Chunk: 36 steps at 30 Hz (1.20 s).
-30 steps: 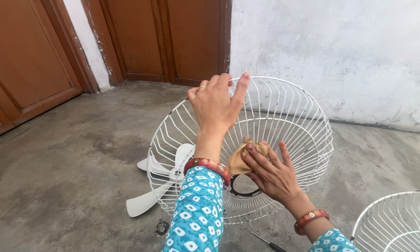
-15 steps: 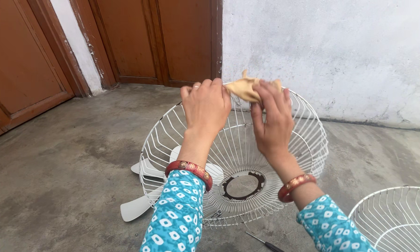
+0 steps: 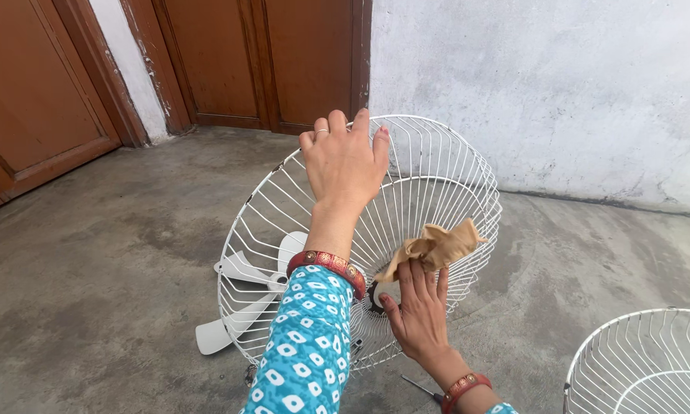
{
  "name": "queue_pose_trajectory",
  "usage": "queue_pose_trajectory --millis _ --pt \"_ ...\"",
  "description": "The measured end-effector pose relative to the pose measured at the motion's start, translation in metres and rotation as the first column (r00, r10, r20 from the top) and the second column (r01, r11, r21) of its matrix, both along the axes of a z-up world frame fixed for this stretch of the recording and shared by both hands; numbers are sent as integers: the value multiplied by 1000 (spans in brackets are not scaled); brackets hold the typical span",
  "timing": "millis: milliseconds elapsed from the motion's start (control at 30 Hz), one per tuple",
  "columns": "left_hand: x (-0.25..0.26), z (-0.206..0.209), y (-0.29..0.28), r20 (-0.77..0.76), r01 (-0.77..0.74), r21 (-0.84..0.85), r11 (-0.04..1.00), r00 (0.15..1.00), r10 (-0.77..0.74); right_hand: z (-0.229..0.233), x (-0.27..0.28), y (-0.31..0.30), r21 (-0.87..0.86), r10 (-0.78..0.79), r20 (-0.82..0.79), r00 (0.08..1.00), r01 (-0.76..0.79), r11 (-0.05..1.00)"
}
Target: The person wipes the metal wire cage of a disassembled electric fan with a cloth. The fan blades and other parts lie on the floor nearby. The person systematically cleans the cage's surface and inner hub area.
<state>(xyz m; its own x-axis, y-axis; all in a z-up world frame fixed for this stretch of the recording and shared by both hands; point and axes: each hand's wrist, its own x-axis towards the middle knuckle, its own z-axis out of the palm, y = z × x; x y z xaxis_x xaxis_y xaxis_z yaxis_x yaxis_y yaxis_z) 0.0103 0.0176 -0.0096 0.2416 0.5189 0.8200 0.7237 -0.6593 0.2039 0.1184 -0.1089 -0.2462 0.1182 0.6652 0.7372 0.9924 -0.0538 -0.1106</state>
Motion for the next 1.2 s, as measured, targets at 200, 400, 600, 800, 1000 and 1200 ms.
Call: queue_pose_trajectory --millis 200,400,600,800,1000,1200 --pt "-1 -3 -5 55 -1 79 997 998 -3 94 13 46 284 147 -122 982 -107 953" --pt "-5 -4 -8 98 175 107 979 978 -186 222 37 51 203 116 -139 983 -86 975" --pt "-3 9 -25 -1 179 77 981 984 -179 268 43 21 172 32 -19 999 -28 985" --pt "9 10 -19 47 253 27 967 966 -254 271 36 4 79 -135 -152 979 149 986" --pt "-5 -9 27 310 447 -298 843 881 -358 284 17 31 231 -162 171 972 121 965" --pt "-17 -61 53 588 665 -412 623 716 -375 260 6 47 252 -2 82 997 -19 968"
